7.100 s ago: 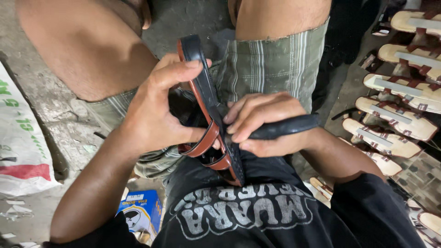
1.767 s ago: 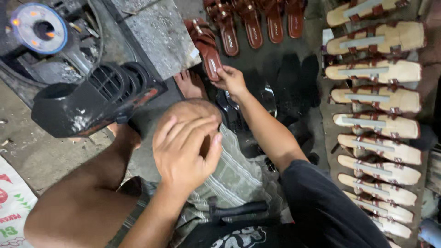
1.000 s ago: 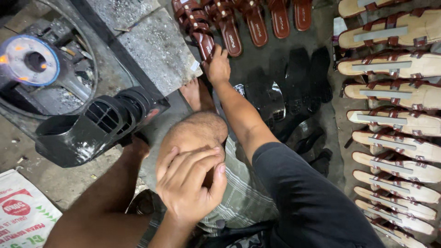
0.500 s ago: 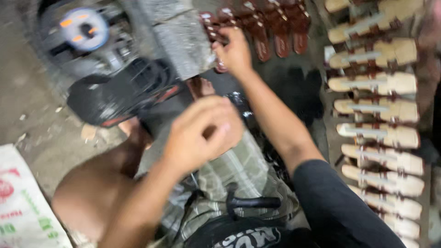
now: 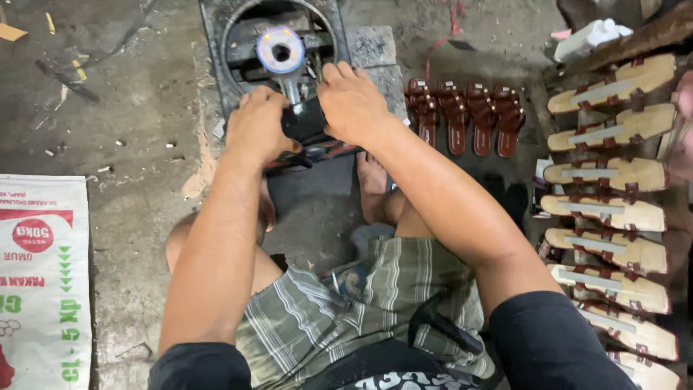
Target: The person sits on the floor and assembles brown sandals by attaching black rubber soles to the straps. They use a black-handled tool to press the sole onto the strap and then place the finished sandals on a nearby pile.
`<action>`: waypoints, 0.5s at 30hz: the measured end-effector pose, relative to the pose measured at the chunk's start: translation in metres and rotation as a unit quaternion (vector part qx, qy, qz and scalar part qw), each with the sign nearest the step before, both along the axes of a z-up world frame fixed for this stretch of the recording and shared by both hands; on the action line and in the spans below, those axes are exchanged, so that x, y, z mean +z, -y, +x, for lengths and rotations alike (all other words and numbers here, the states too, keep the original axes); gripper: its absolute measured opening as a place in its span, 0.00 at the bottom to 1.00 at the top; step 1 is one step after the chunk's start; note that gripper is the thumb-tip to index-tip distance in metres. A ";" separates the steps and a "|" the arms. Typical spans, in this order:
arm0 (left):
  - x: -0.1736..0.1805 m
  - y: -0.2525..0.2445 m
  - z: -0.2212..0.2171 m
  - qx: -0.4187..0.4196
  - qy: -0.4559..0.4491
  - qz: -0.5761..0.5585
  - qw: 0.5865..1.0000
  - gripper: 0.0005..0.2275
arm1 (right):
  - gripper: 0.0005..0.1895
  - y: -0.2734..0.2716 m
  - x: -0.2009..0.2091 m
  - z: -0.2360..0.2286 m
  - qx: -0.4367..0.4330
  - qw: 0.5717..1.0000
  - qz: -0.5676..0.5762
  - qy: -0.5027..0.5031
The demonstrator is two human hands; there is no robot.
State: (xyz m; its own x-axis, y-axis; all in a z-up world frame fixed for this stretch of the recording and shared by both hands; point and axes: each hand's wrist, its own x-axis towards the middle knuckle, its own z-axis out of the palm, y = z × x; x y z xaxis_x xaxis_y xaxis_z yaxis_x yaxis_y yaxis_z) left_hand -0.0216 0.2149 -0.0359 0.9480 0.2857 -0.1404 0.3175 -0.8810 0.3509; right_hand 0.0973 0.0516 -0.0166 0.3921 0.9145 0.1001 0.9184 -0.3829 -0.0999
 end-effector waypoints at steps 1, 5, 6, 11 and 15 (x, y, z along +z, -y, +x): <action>0.001 0.000 0.000 0.001 0.019 0.003 1.000 0.35 | 0.31 -0.001 -0.002 0.002 0.002 1.000 0.016 0.010; -0.002 0.003 -0.010 0.005 0.052 0.046 0.998 0.33 | 0.41 -0.001 -0.013 0.006 0.024 0.997 0.065 -0.022; 0.001 0.002 -0.008 0.002 0.061 0.057 0.997 0.32 | 0.39 -0.003 -0.011 0.010 0.023 0.998 0.058 -0.029; 0.005 0.005 -0.012 0.002 0.033 0.040 0.999 0.22 | 0.30 0.002 0.000 0.008 0.039 0.993 0.037 -0.102; 0.011 0.005 -0.015 0.038 0.108 0.128 0.985 0.18 | 0.26 0.006 0.017 0.006 0.040 0.979 0.064 -0.190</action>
